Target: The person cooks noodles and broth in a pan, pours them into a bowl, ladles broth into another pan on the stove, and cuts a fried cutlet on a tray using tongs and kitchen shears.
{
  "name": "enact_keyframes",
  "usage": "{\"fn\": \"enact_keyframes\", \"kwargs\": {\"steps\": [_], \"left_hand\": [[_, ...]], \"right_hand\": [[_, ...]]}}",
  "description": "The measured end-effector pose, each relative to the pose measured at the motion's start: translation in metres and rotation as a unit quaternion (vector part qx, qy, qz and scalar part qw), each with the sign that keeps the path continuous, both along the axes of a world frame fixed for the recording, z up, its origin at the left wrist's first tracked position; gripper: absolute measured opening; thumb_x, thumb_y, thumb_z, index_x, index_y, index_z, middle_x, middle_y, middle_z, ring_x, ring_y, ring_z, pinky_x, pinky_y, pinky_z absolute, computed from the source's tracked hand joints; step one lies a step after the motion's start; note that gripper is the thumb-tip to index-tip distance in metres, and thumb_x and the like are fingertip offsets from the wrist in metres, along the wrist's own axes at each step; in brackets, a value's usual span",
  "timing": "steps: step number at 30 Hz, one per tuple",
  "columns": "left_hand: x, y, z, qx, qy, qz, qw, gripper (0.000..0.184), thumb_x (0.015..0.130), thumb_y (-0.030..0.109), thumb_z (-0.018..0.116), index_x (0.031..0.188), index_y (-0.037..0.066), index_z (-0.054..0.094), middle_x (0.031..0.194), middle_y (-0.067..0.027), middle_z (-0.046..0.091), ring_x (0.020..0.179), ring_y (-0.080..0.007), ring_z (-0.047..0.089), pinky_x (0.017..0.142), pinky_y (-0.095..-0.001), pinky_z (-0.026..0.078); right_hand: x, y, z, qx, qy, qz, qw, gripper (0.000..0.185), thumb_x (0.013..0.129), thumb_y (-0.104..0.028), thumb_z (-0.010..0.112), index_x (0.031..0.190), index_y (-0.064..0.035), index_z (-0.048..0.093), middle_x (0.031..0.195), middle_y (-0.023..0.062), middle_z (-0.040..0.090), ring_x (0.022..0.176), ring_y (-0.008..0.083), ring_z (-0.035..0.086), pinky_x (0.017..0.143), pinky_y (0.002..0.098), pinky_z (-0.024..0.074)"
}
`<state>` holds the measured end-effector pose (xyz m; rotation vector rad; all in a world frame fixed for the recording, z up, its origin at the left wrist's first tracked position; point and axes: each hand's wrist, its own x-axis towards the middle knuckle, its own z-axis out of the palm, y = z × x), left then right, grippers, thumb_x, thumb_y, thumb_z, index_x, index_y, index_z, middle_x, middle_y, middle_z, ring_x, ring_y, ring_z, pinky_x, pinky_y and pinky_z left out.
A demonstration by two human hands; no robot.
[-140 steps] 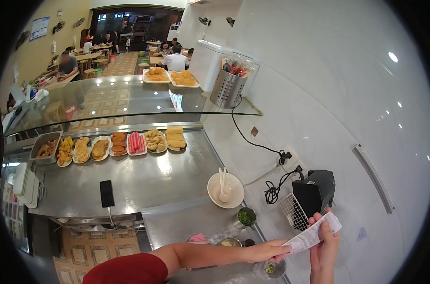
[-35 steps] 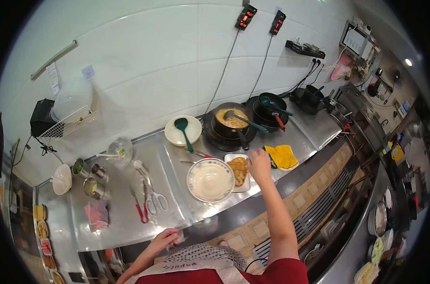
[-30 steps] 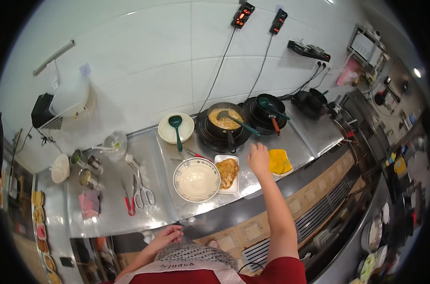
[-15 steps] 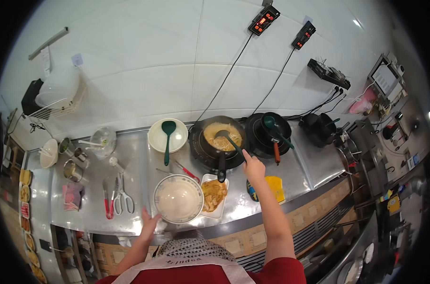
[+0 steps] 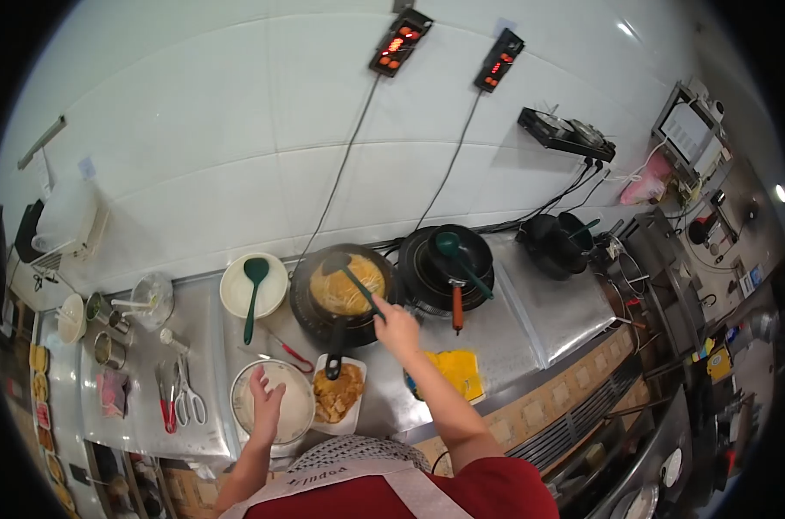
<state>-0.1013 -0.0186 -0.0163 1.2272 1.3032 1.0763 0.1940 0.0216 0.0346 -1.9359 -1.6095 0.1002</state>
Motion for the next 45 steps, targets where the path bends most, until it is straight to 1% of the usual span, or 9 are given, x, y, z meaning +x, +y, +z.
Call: {"fn": "enact_keyframes", "kwargs": {"steps": [5, 14, 17, 21, 26, 30, 34, 40, 45], "left_hand": [[0.029, -0.041, -0.024, -0.125, -0.084, 0.087, 0.985, 0.051, 0.077, 0.012, 0.057, 0.122, 0.008, 0.032, 0.118, -0.0089, 0.036, 0.106, -0.0206, 0.036, 0.091, -0.0329, 0.031], [0.071, -0.028, -0.008, -0.080, -0.073, 0.097, 0.989, 0.031, 0.086, 0.020, 0.049, 0.115, 0.008, 0.043, 0.106, -0.0028, 0.048, 0.096, -0.0118, 0.046, 0.082, -0.0289, 0.038], [0.090, 0.010, 0.004, -0.072, -0.087, 0.066, 0.991, 0.036, 0.087, 0.024, 0.049, 0.118, 0.008, 0.042, 0.108, -0.0025, 0.049, 0.097, -0.0114, 0.046, 0.082, -0.0289, 0.038], [0.097, 0.061, 0.000, -0.111, -0.097, -0.038, 0.988, 0.043, 0.085, 0.025, 0.051, 0.122, 0.009, 0.036, 0.102, -0.0098, 0.054, 0.081, -0.0212, 0.058, 0.062, -0.0293, 0.047], [0.113, 0.088, -0.003, -0.383, -0.230, -0.150, 0.882, 0.042, 0.085, 0.024, 0.051, 0.123, 0.010, 0.037, 0.094, -0.0123, 0.061, 0.057, -0.0184, 0.056, 0.043, -0.0241, 0.045], [0.112, 0.080, -0.005, -0.444, -0.470, -0.221, 0.730, 0.034, 0.086, 0.029, 0.050, 0.112, 0.007, 0.047, 0.079, -0.0028, 0.054, 0.055, -0.0103, 0.047, 0.045, -0.0169, 0.039], [0.110, 0.077, -0.003, -0.449, -0.505, -0.226, 0.701, 0.037, 0.088, 0.034, 0.046, 0.110, 0.005, 0.045, 0.078, -0.0032, 0.049, 0.055, -0.0086, 0.044, 0.044, -0.0163, 0.035], [0.115, 0.078, -0.004, -0.438, -0.490, -0.205, 0.726, 0.029, 0.089, 0.029, 0.043, 0.104, 0.005, 0.043, 0.072, -0.0016, 0.046, 0.050, -0.0078, 0.038, 0.040, -0.0185, 0.033], [0.116, 0.075, 0.000, -0.431, -0.470, -0.192, 0.746, 0.027, 0.089, 0.029, 0.043, 0.102, 0.005, 0.043, 0.072, -0.0016, 0.045, 0.050, -0.0082, 0.038, 0.040, -0.0193, 0.033]], "right_hand": [[0.022, 0.005, -0.041, -0.048, 0.049, 0.091, 0.994, 0.045, 0.076, -0.018, 0.055, 0.121, -0.0214, 0.046, 0.079, 0.0141, 0.056, 0.070, 0.0326, 0.055, 0.059, 0.0405, 0.0448], [0.088, -0.058, 0.023, -0.043, -0.055, 0.128, 0.989, 0.040, 0.075, -0.017, 0.055, 0.115, -0.0211, 0.052, 0.068, 0.0101, 0.053, 0.061, 0.0293, 0.056, 0.053, 0.0396, 0.0451], [0.093, -0.066, 0.037, -0.063, -0.050, 0.109, 0.991, 0.040, 0.072, -0.015, 0.053, 0.112, -0.0162, 0.054, 0.070, 0.0124, 0.057, 0.062, 0.0291, 0.058, 0.052, 0.0396, 0.0456], [0.081, -0.054, 0.043, -0.128, -0.034, 0.073, 0.988, 0.031, 0.068, -0.010, 0.052, 0.099, -0.0077, 0.057, 0.067, 0.0138, 0.060, 0.065, 0.0312, 0.059, 0.055, 0.0412, 0.0462], [0.068, -0.013, 0.010, -0.127, -0.028, 0.047, 0.990, 0.020, 0.068, -0.013, 0.054, 0.087, -0.0068, 0.055, 0.070, 0.0153, 0.058, 0.067, 0.0327, 0.058, 0.060, 0.0426, 0.0466], [0.063, 0.000, 0.010, -0.051, 0.015, 0.055, 0.997, 0.033, 0.070, -0.016, 0.055, 0.103, -0.0138, 0.055, 0.086, 0.0140, 0.053, 0.077, 0.0327, 0.056, 0.066, 0.0410, 0.0467], [0.044, 0.007, -0.010, -0.011, 0.014, 0.042, 0.999, 0.039, 0.073, -0.016, 0.055, 0.112, -0.0139, 0.050, 0.086, 0.0138, 0.053, 0.074, 0.0341, 0.056, 0.063, 0.0438, 0.0463], [0.036, -0.006, -0.032, -0.032, -0.014, 0.076, 0.996, 0.042, 0.074, -0.016, 0.056, 0.115, -0.0145, 0.046, 0.083, 0.0141, 0.054, 0.074, 0.0343, 0.056, 0.063, 0.0434, 0.0458], [0.041, -0.044, 0.034, -0.038, -0.038, 0.099, 0.994, 0.037, 0.072, -0.013, 0.057, 0.108, -0.0164, 0.054, 0.080, 0.0138, 0.055, 0.071, 0.0337, 0.057, 0.061, 0.0425, 0.0466]]}}
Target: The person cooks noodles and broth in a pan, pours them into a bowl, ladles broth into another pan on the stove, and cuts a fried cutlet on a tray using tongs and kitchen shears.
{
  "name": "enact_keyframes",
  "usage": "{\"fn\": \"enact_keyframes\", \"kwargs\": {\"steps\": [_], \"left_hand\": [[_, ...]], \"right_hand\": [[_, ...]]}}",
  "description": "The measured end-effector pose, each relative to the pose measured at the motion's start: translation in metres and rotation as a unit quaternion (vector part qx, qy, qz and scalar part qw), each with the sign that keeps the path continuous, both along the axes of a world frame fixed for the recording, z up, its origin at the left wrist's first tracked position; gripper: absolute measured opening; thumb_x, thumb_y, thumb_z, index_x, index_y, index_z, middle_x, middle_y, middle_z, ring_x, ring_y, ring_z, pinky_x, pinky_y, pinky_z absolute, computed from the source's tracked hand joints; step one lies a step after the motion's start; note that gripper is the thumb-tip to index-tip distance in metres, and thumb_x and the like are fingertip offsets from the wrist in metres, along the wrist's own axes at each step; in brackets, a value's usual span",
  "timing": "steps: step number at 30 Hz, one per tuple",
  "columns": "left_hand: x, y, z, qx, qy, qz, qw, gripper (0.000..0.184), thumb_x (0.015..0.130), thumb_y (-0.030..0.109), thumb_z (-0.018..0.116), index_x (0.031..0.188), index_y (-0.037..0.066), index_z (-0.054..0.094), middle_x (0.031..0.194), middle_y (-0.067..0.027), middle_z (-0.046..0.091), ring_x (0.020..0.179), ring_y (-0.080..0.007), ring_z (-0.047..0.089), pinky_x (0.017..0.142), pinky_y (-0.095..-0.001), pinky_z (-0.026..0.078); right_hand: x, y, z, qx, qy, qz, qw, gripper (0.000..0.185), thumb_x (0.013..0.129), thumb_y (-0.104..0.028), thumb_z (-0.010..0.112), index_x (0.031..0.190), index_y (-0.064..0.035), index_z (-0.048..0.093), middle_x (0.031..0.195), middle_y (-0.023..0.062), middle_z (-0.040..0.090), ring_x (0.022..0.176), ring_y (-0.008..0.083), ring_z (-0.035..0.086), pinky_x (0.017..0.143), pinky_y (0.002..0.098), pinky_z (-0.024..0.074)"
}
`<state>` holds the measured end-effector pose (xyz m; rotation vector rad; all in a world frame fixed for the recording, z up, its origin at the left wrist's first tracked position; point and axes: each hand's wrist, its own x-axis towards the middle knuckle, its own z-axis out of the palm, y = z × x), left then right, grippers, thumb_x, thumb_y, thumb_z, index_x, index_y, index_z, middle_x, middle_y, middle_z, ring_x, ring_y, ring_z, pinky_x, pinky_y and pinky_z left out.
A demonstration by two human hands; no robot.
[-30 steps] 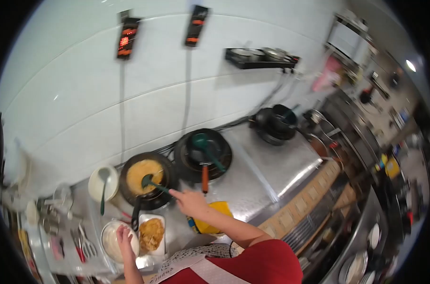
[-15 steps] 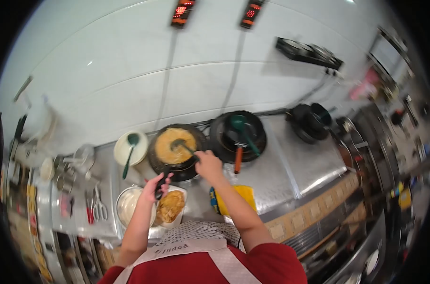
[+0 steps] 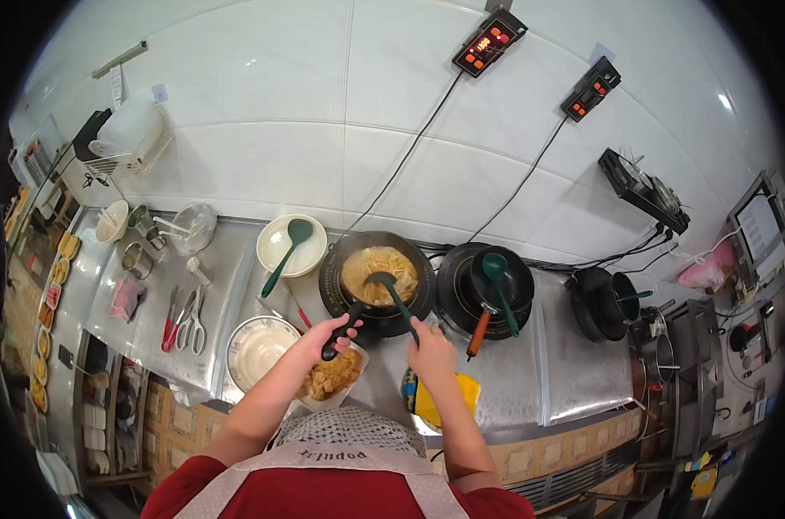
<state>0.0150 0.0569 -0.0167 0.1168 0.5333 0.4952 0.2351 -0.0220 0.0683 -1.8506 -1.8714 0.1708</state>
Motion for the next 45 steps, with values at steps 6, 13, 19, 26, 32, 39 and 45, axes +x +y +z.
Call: {"fn": "enact_keyframes", "kwargs": {"steps": [6, 13, 19, 26, 32, 39, 45], "left_hand": [[0.002, 0.000, 0.003, -0.001, 0.018, 0.000, 1.000, 0.025, 0.090, 0.029, 0.043, 0.100, 0.006, 0.044, 0.071, -0.0013, 0.045, 0.049, -0.0078, 0.037, 0.039, -0.0191, 0.031], [0.011, -0.003, -0.011, 0.053, 0.042, 0.019, 0.998, 0.021, 0.085, 0.020, 0.049, 0.097, 0.004, 0.049, 0.063, -0.0022, 0.045, 0.042, -0.0064, 0.031, 0.037, -0.0187, 0.030], [0.011, -0.004, -0.016, 0.027, -0.021, 0.002, 0.999, 0.026, 0.088, 0.033, 0.047, 0.082, 0.008, 0.046, 0.061, 0.0024, 0.046, 0.043, -0.0052, 0.039, 0.036, -0.0175, 0.036], [0.014, -0.003, -0.022, 0.027, -0.010, 0.015, 0.999, 0.024, 0.088, 0.032, 0.046, 0.081, 0.010, 0.047, 0.062, 0.0028, 0.047, 0.043, -0.0049, 0.038, 0.036, -0.0170, 0.036], [0.015, 0.000, -0.028, 0.034, -0.006, 0.021, 0.999, 0.023, 0.088, 0.032, 0.045, 0.083, 0.009, 0.047, 0.062, 0.0027, 0.047, 0.043, -0.0050, 0.039, 0.036, -0.0175, 0.035], [0.013, -0.004, -0.012, 0.056, 0.056, 0.023, 0.997, 0.024, 0.087, 0.031, 0.047, 0.088, 0.007, 0.046, 0.063, -0.0001, 0.044, 0.044, -0.0076, 0.034, 0.038, -0.0201, 0.031], [0.008, -0.002, -0.012, -0.002, 0.012, 0.012, 1.000, 0.022, 0.089, 0.028, 0.044, 0.095, 0.007, 0.045, 0.068, -0.0014, 0.046, 0.047, -0.0080, 0.036, 0.038, -0.0192, 0.030]], "right_hand": [[0.004, 0.012, -0.012, -0.067, -0.072, -0.026, 0.995, 0.037, 0.071, -0.012, 0.057, 0.108, -0.0159, 0.055, 0.082, 0.0139, 0.056, 0.070, 0.0329, 0.058, 0.061, 0.0420, 0.0469], [-0.020, 0.047, -0.035, 0.022, 0.064, -0.065, 0.996, 0.039, 0.077, -0.013, 0.056, 0.115, -0.0103, 0.049, 0.107, 0.0158, 0.054, 0.098, 0.0324, 0.051, 0.084, 0.0391, 0.0407], [-0.027, 0.060, -0.075, -0.053, -0.027, -0.012, 0.998, 0.047, 0.076, -0.009, 0.054, 0.121, -0.0060, 0.041, 0.098, 0.0209, 0.052, 0.088, 0.0357, 0.052, 0.074, 0.0406, 0.0426], [-0.006, 0.015, -0.002, -0.075, -0.121, -0.001, 0.990, 0.040, 0.072, -0.013, 0.057, 0.112, -0.0138, 0.054, 0.086, 0.0152, 0.055, 0.079, 0.0327, 0.054, 0.068, 0.0396, 0.0446], [0.012, -0.023, 0.023, -0.057, -0.157, 0.026, 0.986, 0.036, 0.076, -0.021, 0.054, 0.112, -0.0191, 0.056, 0.078, 0.0143, 0.056, 0.073, 0.0328, 0.055, 0.065, 0.0411, 0.0453], [0.013, 0.013, -0.021, -0.076, -0.075, 0.035, 0.994, 0.042, 0.068, -0.009, 0.056, 0.110, -0.0149, 0.056, 0.089, 0.0165, 0.057, 0.083, 0.0336, 0.055, 0.069, 0.0395, 0.0454], [0.008, 0.056, -0.033, -0.045, 0.006, 0.017, 0.999, 0.038, 0.070, -0.014, 0.059, 0.108, -0.0143, 0.057, 0.085, 0.0149, 0.057, 0.083, 0.0330, 0.054, 0.072, 0.0409, 0.0445]]}}
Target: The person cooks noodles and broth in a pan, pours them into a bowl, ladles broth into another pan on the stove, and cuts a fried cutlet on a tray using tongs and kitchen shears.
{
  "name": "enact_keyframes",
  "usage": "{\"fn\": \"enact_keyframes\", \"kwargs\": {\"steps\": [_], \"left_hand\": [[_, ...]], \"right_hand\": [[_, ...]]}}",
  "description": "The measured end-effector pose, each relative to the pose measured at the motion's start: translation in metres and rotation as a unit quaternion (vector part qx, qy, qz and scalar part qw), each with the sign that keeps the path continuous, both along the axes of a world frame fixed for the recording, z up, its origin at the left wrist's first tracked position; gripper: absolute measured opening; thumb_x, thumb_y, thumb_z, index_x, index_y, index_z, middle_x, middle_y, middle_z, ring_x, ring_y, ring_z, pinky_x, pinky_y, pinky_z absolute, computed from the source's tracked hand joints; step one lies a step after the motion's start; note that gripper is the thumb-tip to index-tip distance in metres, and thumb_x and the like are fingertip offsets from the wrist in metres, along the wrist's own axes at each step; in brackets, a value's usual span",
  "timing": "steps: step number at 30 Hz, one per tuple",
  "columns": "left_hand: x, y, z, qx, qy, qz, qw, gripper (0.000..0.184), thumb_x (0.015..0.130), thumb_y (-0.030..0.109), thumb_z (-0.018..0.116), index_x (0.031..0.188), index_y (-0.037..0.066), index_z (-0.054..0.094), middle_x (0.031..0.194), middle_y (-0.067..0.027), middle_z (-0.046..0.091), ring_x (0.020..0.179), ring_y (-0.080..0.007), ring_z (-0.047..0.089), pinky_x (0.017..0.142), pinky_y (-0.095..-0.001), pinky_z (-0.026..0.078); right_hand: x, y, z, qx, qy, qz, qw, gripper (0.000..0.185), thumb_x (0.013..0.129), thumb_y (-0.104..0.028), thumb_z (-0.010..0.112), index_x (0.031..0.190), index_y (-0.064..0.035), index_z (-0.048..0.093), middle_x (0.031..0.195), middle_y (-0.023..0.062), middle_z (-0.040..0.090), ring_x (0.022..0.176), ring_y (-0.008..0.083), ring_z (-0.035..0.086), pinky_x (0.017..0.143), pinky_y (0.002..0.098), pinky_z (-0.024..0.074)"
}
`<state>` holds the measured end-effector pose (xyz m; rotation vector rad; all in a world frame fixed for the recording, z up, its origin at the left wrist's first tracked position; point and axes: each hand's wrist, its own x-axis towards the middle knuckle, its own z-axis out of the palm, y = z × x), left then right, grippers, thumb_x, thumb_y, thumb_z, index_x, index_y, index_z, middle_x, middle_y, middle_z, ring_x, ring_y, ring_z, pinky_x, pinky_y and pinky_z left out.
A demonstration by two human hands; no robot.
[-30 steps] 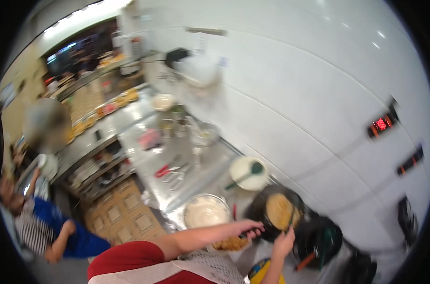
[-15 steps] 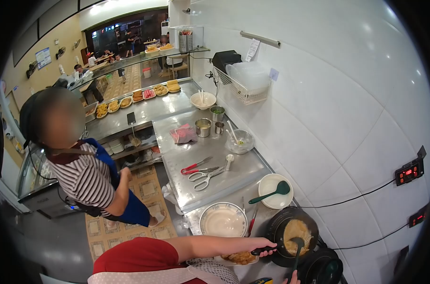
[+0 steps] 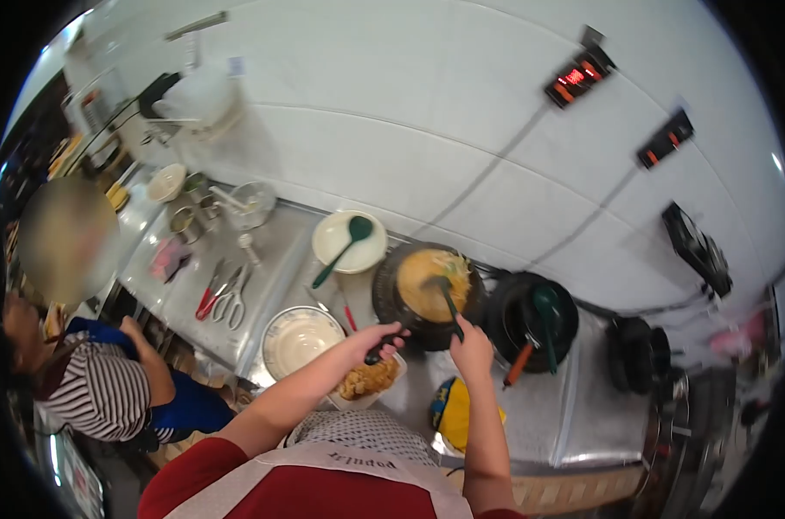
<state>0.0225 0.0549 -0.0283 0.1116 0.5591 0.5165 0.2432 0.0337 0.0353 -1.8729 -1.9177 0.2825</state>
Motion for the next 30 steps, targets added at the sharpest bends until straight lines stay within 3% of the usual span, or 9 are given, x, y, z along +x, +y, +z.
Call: {"fn": "enact_keyframes", "kwargs": {"steps": [6, 8, 13, 19, 23, 30], "left_hand": [[-0.001, -0.004, 0.009, 0.005, 0.012, 0.010, 1.000, 0.026, 0.089, 0.028, 0.043, 0.102, 0.005, 0.044, 0.070, -0.0011, 0.045, 0.048, -0.0076, 0.036, 0.038, -0.0183, 0.029], [-0.002, -0.005, 0.011, 0.012, 0.016, 0.012, 1.000, 0.026, 0.089, 0.028, 0.044, 0.103, 0.005, 0.044, 0.070, -0.0010, 0.045, 0.048, -0.0071, 0.037, 0.039, -0.0182, 0.029], [-0.002, -0.005, 0.012, 0.012, 0.019, 0.009, 1.000, 0.027, 0.089, 0.028, 0.043, 0.103, 0.005, 0.044, 0.070, -0.0009, 0.045, 0.048, -0.0065, 0.037, 0.039, -0.0181, 0.030], [-0.004, -0.004, 0.013, 0.016, 0.011, 0.004, 1.000, 0.025, 0.090, 0.028, 0.042, 0.102, 0.006, 0.041, 0.070, -0.0011, 0.045, 0.048, -0.0078, 0.038, 0.039, -0.0196, 0.032], [-0.004, -0.004, 0.013, 0.022, 0.013, 0.001, 1.000, 0.026, 0.090, 0.029, 0.042, 0.103, 0.006, 0.041, 0.070, -0.0011, 0.045, 0.049, -0.0077, 0.038, 0.040, -0.0197, 0.031], [-0.003, -0.006, 0.023, 0.020, 0.033, 0.006, 0.999, 0.028, 0.090, 0.028, 0.042, 0.106, 0.005, 0.041, 0.070, -0.0010, 0.045, 0.049, -0.0073, 0.037, 0.040, -0.0187, 0.031]], "right_hand": [[-0.002, 0.008, -0.003, 0.086, 0.082, -0.039, 0.992, 0.034, 0.073, -0.015, 0.058, 0.107, -0.0146, 0.057, 0.083, 0.0158, 0.057, 0.076, 0.0344, 0.055, 0.067, 0.0411, 0.0457], [-0.008, 0.008, -0.020, 0.117, 0.031, -0.046, 0.992, 0.040, 0.074, -0.015, 0.057, 0.113, -0.0171, 0.052, 0.080, 0.0138, 0.054, 0.069, 0.0331, 0.056, 0.061, 0.0413, 0.0464], [-0.006, -0.010, -0.030, 0.050, -0.034, -0.021, 0.998, 0.040, 0.072, -0.013, 0.058, 0.112, -0.0171, 0.054, 0.075, 0.0125, 0.053, 0.067, 0.0320, 0.056, 0.058, 0.0414, 0.0458], [0.008, -0.057, 0.024, 0.068, -0.047, 0.000, 0.997, 0.041, 0.069, -0.012, 0.059, 0.109, -0.0194, 0.056, 0.074, 0.0113, 0.054, 0.063, 0.0301, 0.057, 0.054, 0.0404, 0.0468], [0.016, -0.068, 0.038, 0.034, -0.050, -0.012, 0.998, 0.041, 0.069, -0.011, 0.059, 0.108, -0.0189, 0.056, 0.074, 0.0117, 0.054, 0.065, 0.0300, 0.057, 0.056, 0.0403, 0.0470], [0.009, -0.013, -0.009, 0.018, 0.031, -0.003, 0.999, 0.037, 0.069, -0.012, 0.060, 0.106, -0.0154, 0.058, 0.082, 0.0155, 0.058, 0.075, 0.0319, 0.057, 0.067, 0.0401, 0.0466]]}}
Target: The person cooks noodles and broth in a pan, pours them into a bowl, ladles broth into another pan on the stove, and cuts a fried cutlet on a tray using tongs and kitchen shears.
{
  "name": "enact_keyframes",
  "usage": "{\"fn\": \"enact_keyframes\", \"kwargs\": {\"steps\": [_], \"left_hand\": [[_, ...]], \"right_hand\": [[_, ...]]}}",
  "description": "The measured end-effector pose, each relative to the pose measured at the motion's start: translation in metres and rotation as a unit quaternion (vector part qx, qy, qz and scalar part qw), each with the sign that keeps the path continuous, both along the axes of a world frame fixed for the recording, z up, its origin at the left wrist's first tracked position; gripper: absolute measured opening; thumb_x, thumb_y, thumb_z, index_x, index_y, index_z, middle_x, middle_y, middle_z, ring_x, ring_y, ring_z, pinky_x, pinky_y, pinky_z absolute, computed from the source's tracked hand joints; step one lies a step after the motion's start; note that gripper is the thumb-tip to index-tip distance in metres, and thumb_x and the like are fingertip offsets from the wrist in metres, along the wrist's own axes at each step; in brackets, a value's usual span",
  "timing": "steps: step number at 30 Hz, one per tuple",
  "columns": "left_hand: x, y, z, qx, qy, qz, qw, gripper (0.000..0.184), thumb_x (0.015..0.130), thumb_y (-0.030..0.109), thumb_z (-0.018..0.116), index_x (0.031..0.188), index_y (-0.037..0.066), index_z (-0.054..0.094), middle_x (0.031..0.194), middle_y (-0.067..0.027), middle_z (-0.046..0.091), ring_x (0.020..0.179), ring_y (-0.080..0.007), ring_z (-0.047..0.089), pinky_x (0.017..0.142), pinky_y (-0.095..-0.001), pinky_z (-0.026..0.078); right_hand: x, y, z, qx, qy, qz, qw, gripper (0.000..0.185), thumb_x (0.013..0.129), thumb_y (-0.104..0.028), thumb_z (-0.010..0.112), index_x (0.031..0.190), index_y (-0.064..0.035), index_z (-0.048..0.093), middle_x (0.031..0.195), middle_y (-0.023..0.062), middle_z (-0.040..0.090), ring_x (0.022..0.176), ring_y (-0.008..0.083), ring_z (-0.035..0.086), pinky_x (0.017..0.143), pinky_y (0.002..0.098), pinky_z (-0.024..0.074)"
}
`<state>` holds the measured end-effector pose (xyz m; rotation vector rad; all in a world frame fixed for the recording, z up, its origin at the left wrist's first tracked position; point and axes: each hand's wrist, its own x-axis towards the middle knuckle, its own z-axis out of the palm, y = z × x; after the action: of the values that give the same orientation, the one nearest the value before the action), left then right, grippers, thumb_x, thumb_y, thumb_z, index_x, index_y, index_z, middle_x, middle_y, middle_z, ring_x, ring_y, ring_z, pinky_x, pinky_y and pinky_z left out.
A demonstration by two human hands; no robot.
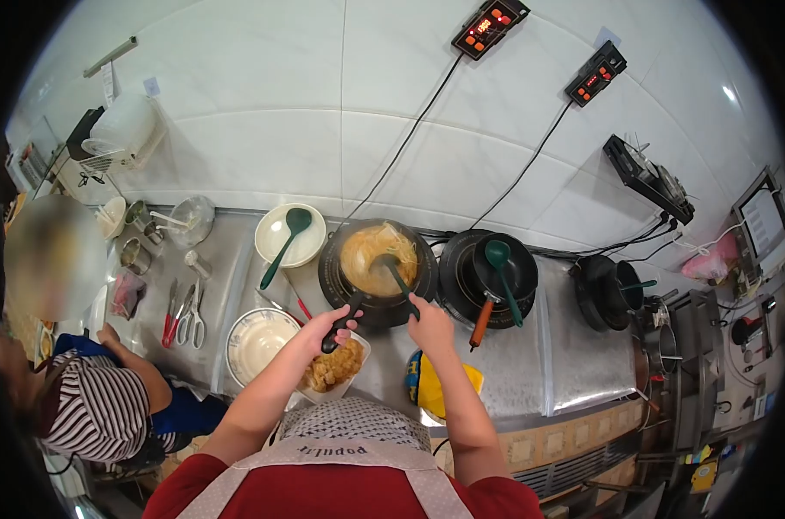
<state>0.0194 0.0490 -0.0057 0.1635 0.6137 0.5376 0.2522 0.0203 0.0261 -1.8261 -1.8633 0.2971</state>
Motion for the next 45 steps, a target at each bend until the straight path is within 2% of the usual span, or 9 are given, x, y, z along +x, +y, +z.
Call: {"fn": "enact_keyframes", "kwargs": {"steps": [9, 12, 15, 19, 22, 29, 36, 40, 45], "left_hand": [[0.001, -0.001, -0.003, -0.002, -0.002, 0.002, 1.000, 0.028, 0.090, 0.027, 0.043, 0.106, 0.005, 0.043, 0.070, -0.0011, 0.045, 0.049, -0.0073, 0.037, 0.040, -0.0180, 0.030], [0.001, 0.000, -0.002, -0.001, -0.003, 0.005, 1.000, 0.027, 0.089, 0.027, 0.043, 0.105, 0.005, 0.043, 0.070, -0.0010, 0.045, 0.049, -0.0074, 0.037, 0.040, -0.0182, 0.030], [0.000, 0.001, -0.006, -0.007, 0.005, 0.000, 1.000, 0.026, 0.089, 0.027, 0.043, 0.104, 0.005, 0.043, 0.070, -0.0009, 0.046, 0.049, -0.0073, 0.037, 0.040, -0.0185, 0.030], [0.000, 0.002, -0.011, -0.007, -0.010, -0.001, 1.000, 0.025, 0.090, 0.028, 0.043, 0.101, 0.006, 0.043, 0.070, -0.0013, 0.046, 0.049, -0.0081, 0.037, 0.040, -0.0191, 0.031], [0.000, 0.001, -0.012, -0.010, -0.013, -0.002, 1.000, 0.024, 0.090, 0.028, 0.043, 0.099, 0.007, 0.043, 0.069, -0.0017, 0.046, 0.048, -0.0085, 0.038, 0.040, -0.0196, 0.033], [0.000, 0.002, -0.011, -0.009, -0.023, -0.005, 1.000, 0.023, 0.090, 0.028, 0.042, 0.099, 0.007, 0.043, 0.070, -0.0011, 0.046, 0.049, -0.0082, 0.038, 0.040, -0.0201, 0.032], [-0.001, 0.002, -0.008, -0.004, -0.019, -0.004, 1.000, 0.023, 0.090, 0.028, 0.042, 0.099, 0.006, 0.043, 0.070, -0.0014, 0.045, 0.050, -0.0081, 0.038, 0.040, -0.0196, 0.032], [0.000, 0.003, -0.011, -0.004, -0.027, -0.004, 1.000, 0.023, 0.090, 0.027, 0.042, 0.099, 0.005, 0.043, 0.070, -0.0018, 0.045, 0.049, -0.0082, 0.038, 0.040, -0.0193, 0.032], [0.000, 0.002, -0.013, -0.001, -0.024, 0.000, 1.000, 0.023, 0.090, 0.027, 0.042, 0.098, 0.005, 0.043, 0.070, -0.0019, 0.045, 0.049, -0.0084, 0.038, 0.040, -0.0194, 0.032]], "right_hand": [[-0.015, 0.031, -0.001, 0.062, 0.101, -0.022, 0.993, 0.038, 0.071, -0.011, 0.061, 0.108, -0.0098, 0.056, 0.092, 0.0156, 0.060, 0.080, 0.0331, 0.057, 0.073, 0.0362, 0.0451], [-0.016, 0.024, -0.017, 0.084, 0.057, 0.010, 0.995, 0.038, 0.071, -0.011, 0.059, 0.109, -0.0132, 0.055, 0.085, 0.0130, 0.057, 0.074, 0.0327, 0.057, 0.067, 0.0377, 0.0460], [-0.005, -0.002, -0.005, 0.037, -0.101, 0.033, 0.994, 0.039, 0.071, -0.010, 0.058, 0.108, -0.0207, 0.056, 0.072, 0.0094, 0.048, 0.065, 0.0283, 0.055, 0.054, 0.0390, 0.0454], [0.012, -0.033, 0.028, 0.030, -0.109, 0.036, 0.993, 0.040, 0.070, -0.010, 0.058, 0.109, -0.0209, 0.056, 0.074, 0.0094, 0.050, 0.066, 0.0288, 0.056, 0.056, 0.0386, 0.0460], [0.023, -0.045, 0.040, 0.040, -0.078, 0.018, 0.996, 0.037, 0.070, -0.010, 0.057, 0.106, -0.0216, 0.058, 0.074, 0.0101, 0.054, 0.065, 0.0292, 0.057, 0.054, 0.0390, 0.0471], [0.018, -0.011, 0.020, -0.036, -0.008, -0.018, 0.999, 0.035, 0.070, -0.013, 0.060, 0.105, -0.0166, 0.059, 0.080, 0.0146, 0.058, 0.078, 0.0332, 0.056, 0.069, 0.0403, 0.0452], [-0.013, 0.013, 0.000, 0.067, 0.014, -0.075, 0.995, 0.037, 0.075, -0.013, 0.056, 0.112, -0.0122, 0.054, 0.080, 0.0192, 0.057, 0.073, 0.0357, 0.056, 0.065, 0.0423, 0.0454], [-0.030, 0.013, -0.013, -0.079, 0.011, -0.114, 0.990, 0.042, 0.076, -0.020, 0.056, 0.116, -0.0111, 0.050, 0.074, 0.0230, 0.058, 0.069, 0.0374, 0.057, 0.066, 0.0416, 0.0465], [-0.025, -0.008, -0.005, -0.058, 0.131, -0.049, 0.988, 0.041, 0.074, -0.021, 0.058, 0.112, -0.0088, 0.054, 0.073, 0.0227, 0.058, 0.069, 0.0340, 0.059, 0.063, 0.0373, 0.0464]]}}
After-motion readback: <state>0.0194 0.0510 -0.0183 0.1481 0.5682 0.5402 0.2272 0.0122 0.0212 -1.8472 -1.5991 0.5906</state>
